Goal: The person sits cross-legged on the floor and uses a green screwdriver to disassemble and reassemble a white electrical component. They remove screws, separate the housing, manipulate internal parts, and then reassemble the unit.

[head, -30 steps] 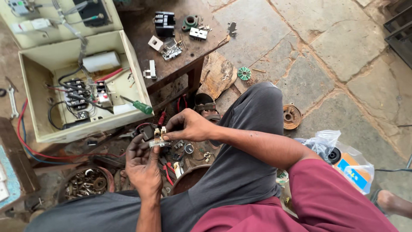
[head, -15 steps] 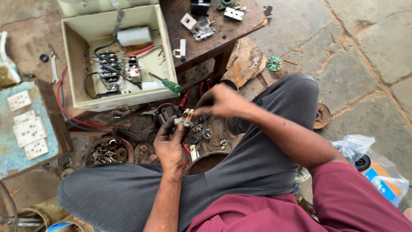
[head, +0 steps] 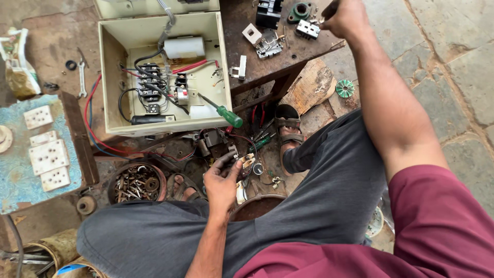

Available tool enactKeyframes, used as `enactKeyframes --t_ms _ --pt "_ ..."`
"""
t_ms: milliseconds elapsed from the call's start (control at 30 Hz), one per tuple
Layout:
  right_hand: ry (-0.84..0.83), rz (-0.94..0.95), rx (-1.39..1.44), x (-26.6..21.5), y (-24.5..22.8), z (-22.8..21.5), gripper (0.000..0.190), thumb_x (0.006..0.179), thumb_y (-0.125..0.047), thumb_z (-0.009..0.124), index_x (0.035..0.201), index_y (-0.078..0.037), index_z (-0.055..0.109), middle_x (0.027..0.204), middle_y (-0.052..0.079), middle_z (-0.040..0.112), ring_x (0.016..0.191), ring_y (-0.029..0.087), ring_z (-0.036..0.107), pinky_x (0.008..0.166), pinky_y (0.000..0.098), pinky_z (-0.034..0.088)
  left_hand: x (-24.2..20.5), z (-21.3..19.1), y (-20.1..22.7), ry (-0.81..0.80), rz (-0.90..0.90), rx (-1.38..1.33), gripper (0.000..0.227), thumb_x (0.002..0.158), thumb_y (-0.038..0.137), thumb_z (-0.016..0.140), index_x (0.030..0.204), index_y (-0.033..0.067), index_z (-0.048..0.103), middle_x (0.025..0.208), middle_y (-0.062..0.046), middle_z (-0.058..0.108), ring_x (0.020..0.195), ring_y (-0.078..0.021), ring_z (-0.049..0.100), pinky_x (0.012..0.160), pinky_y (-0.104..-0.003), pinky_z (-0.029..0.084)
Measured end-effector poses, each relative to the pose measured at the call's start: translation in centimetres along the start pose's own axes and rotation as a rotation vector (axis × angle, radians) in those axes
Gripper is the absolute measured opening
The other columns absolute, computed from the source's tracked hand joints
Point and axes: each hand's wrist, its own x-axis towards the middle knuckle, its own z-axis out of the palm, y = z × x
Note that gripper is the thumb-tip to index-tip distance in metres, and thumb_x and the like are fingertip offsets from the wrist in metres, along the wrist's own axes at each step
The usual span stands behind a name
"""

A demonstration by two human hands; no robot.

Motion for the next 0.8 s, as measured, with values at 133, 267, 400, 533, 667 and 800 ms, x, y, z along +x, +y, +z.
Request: enactKeyframes --t_ms 133,267,400,533,667,800 --pt "-0.043 0.011 -0.024 2.1 0.5 1.0 0.046 0.073 -0.017 0.094 0.114 -0.007 0.075 0.114 0.011 0.075 0.101 0.022 0.071 0.092 0.0377 0.058 0.9 0.4 -0.2 -0.017 -0.08 -0.045 0.033 0.088 0.006 0.076 0.121 0.0002 0.072 0.1 -0.006 0.077 0.084 -0.0097 0.071 0.074 -0.025 0.06" --pt "-0.054 0.009 -0.142 1.5 -0.4 2.4 0.05 0.071 -0.018 0.096 0.114 -0.004 0.073 0.112 0.013 0.075 0.099 0.025 0.07 0.089 0.0409 0.057 1.3 0.9 -0.5 -0.03 0.004 0.034 0.033 0.088 0.004 0.078 0.12 0.0006 0.073 0.097 -0.007 0.077 0.085 -0.0098 0.07 0.076 -0.024 0.057" --pt "0.033 -0.193 -0.181 0.8 -1.6 2.7 0.055 0.073 -0.019 0.097 0.118 -0.002 0.07 0.109 0.016 0.074 0.096 0.027 0.069 0.083 0.0417 0.056 1.2 1.0 -0.5 -0.037 0.059 0.129 0.035 0.086 0.003 0.079 0.12 0.0014 0.073 0.098 -0.008 0.078 0.085 -0.0109 0.071 0.077 -0.024 0.057" --pt "0.095 -0.271 -0.261 0.0 -4.1 2.5 0.04 0.086 -0.023 0.091 0.118 -0.007 0.074 0.106 0.015 0.076 0.09 0.026 0.071 0.078 0.044 0.057 1.2 1.1 -0.1 -0.03 0.046 0.118 0.034 0.085 0.004 0.08 0.118 0.0014 0.074 0.098 -0.008 0.079 0.087 -0.0107 0.073 0.079 -0.024 0.059" --pt "-0.017 -0.365 -0.066 -2.8 -9.1 2.6 0.018 0.098 -0.019 0.081 0.113 -0.008 0.077 0.106 0.012 0.078 0.094 0.02 0.075 0.089 0.0391 0.06 0.9 1.0 0.1 -0.018 0.069 0.195 0.033 0.084 0.005 0.08 0.117 0.0019 0.074 0.096 -0.008 0.079 0.085 -0.011 0.072 0.076 -0.025 0.058" --pt "-0.31 -0.401 -0.071 -7.1 -15.4 4.2 0.025 0.089 -0.027 0.079 0.109 -0.013 0.079 0.115 0.011 0.077 0.107 0.022 0.073 0.101 0.0413 0.055 1.0 1.0 0.2 -0.01 0.09 0.247 0.033 0.084 0.006 0.081 0.116 0.0031 0.075 0.095 -0.007 0.079 0.084 -0.0108 0.072 0.076 -0.025 0.058"
